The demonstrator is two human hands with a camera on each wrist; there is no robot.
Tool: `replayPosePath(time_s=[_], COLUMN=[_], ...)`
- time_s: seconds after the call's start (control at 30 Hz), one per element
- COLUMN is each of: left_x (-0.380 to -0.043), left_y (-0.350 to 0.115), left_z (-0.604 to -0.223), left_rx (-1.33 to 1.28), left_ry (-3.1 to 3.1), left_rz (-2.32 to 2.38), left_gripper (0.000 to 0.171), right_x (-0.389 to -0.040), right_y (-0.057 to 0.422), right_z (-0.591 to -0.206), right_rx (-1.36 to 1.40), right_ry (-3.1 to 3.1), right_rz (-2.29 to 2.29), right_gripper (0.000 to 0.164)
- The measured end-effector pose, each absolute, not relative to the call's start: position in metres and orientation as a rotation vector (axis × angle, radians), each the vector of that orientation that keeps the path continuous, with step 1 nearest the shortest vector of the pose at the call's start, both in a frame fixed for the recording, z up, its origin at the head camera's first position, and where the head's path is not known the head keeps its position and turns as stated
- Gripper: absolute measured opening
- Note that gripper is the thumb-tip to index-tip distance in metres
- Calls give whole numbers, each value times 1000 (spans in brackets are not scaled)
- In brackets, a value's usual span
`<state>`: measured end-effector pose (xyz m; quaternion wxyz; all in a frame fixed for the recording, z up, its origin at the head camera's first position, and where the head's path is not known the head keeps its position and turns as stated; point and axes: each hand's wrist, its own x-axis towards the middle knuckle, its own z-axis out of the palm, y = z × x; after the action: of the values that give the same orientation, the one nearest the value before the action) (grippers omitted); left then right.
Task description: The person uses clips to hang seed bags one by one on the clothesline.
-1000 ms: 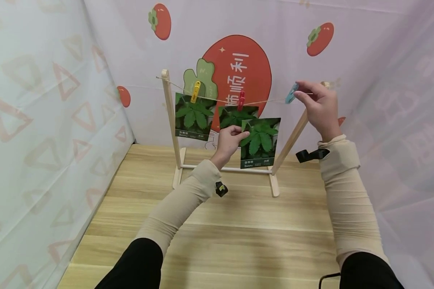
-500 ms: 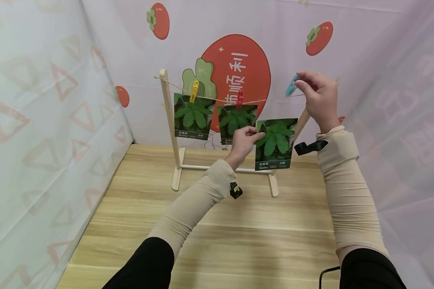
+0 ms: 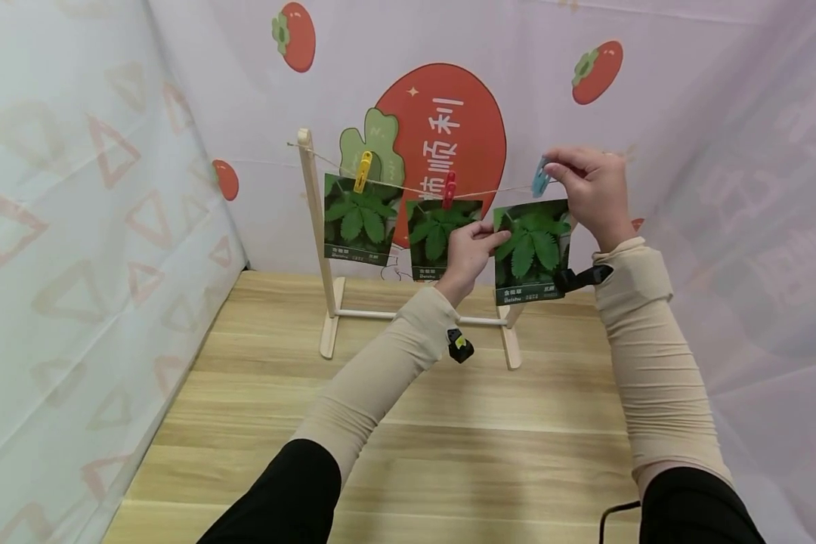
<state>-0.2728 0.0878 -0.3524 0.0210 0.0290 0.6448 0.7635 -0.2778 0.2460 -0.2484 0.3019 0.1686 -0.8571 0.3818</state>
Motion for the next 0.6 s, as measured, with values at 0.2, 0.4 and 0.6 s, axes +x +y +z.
replayPosePath(time_s=[0.2,0.4,0.6], left_x=[-274,-275,-274], left_y=[89,89,89], left_z=[-349,-349,-347], left_rx=[95,136,169], left_ry=[1942,1942,1982], left_rz=[2427,2435,2366], left_gripper=[20,22,27], right_x=[-278,-276,-273], right_y=[245,245,247], right_z=[-250,-252,-253], right_rx=[457,477,455], right_ry=[-2295,-2324,-2423], right_rz=[940,917,945], right_gripper=[20,21,27])
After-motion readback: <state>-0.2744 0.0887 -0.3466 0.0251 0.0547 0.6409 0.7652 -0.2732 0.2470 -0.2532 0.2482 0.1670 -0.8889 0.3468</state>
